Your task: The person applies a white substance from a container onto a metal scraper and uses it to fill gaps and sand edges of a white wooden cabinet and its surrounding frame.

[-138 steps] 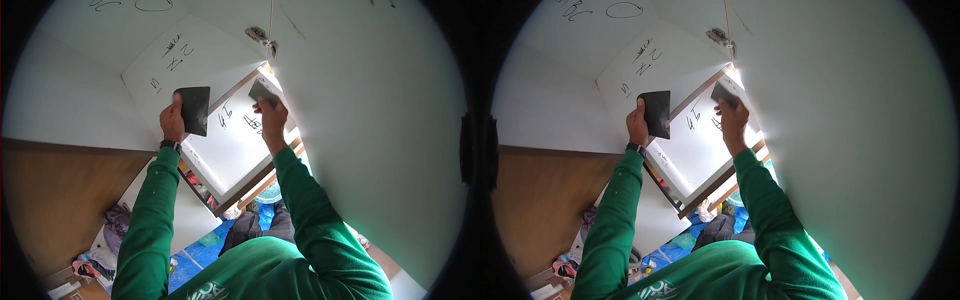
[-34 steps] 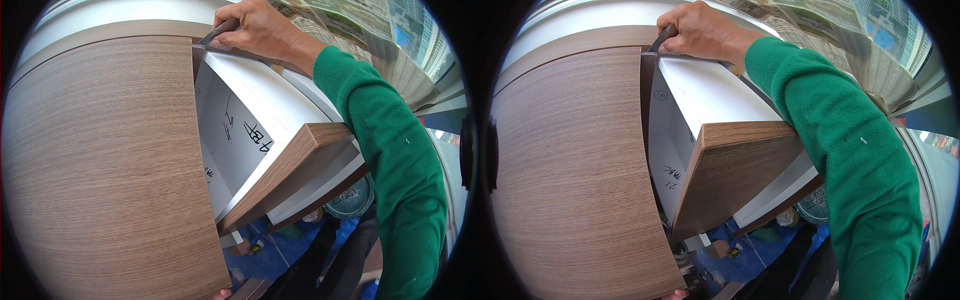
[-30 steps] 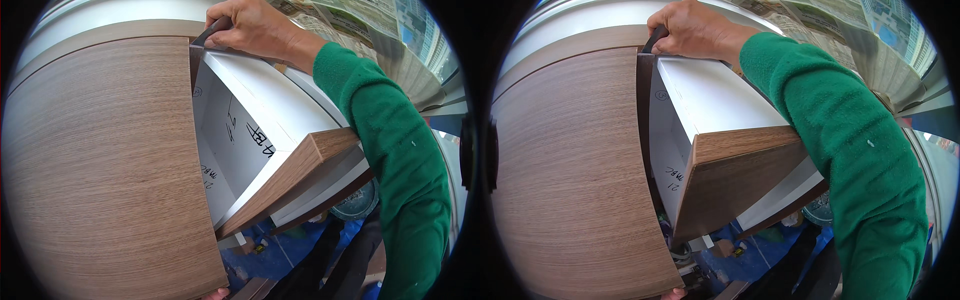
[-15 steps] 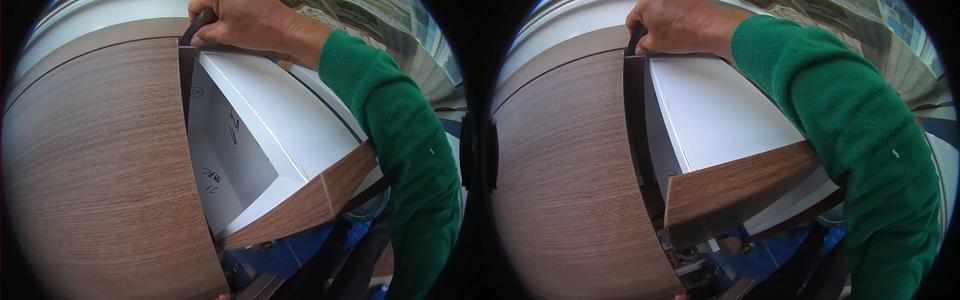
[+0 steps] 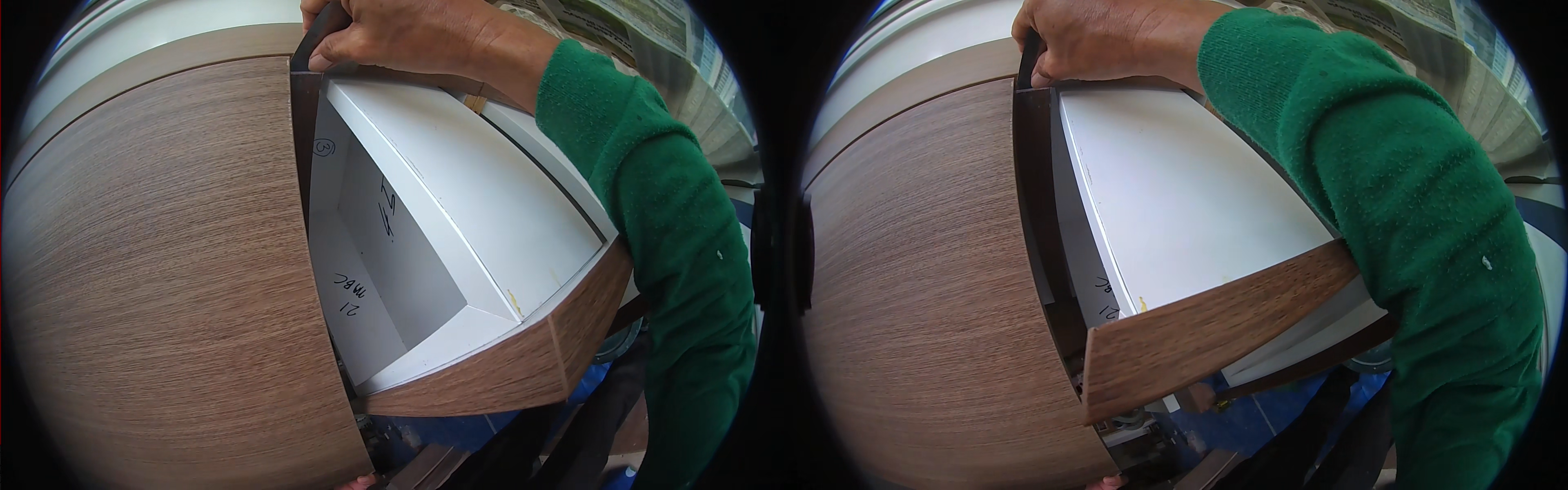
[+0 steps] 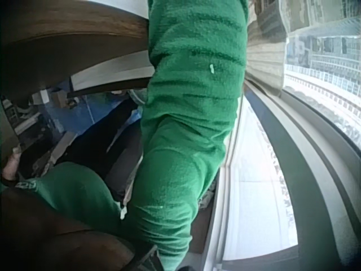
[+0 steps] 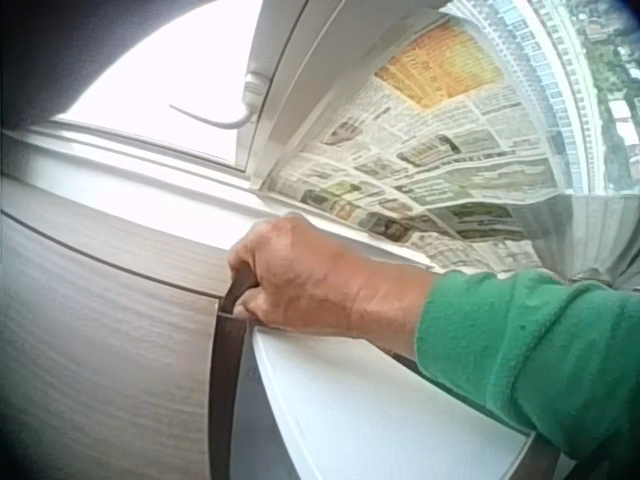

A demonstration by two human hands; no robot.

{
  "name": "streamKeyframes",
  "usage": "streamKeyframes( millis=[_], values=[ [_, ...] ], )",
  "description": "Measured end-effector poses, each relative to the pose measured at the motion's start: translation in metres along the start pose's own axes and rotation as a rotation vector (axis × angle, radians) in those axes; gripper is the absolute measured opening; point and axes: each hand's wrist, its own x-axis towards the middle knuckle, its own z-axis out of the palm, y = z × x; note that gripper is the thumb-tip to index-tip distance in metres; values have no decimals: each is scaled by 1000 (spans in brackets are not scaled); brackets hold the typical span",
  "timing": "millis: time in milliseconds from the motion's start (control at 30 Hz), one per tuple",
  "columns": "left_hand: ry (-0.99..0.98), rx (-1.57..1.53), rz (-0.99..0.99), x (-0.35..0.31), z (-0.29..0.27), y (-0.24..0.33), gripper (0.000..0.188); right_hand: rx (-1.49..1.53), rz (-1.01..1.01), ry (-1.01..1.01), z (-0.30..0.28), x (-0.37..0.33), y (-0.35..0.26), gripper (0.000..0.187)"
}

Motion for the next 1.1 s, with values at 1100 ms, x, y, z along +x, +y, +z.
streamKeyframes(
  millis=[1100],
  values=[
    [0,-33,16,-15,-6,5,68,-302,-357,380,49,-6,21,16]
  ],
)
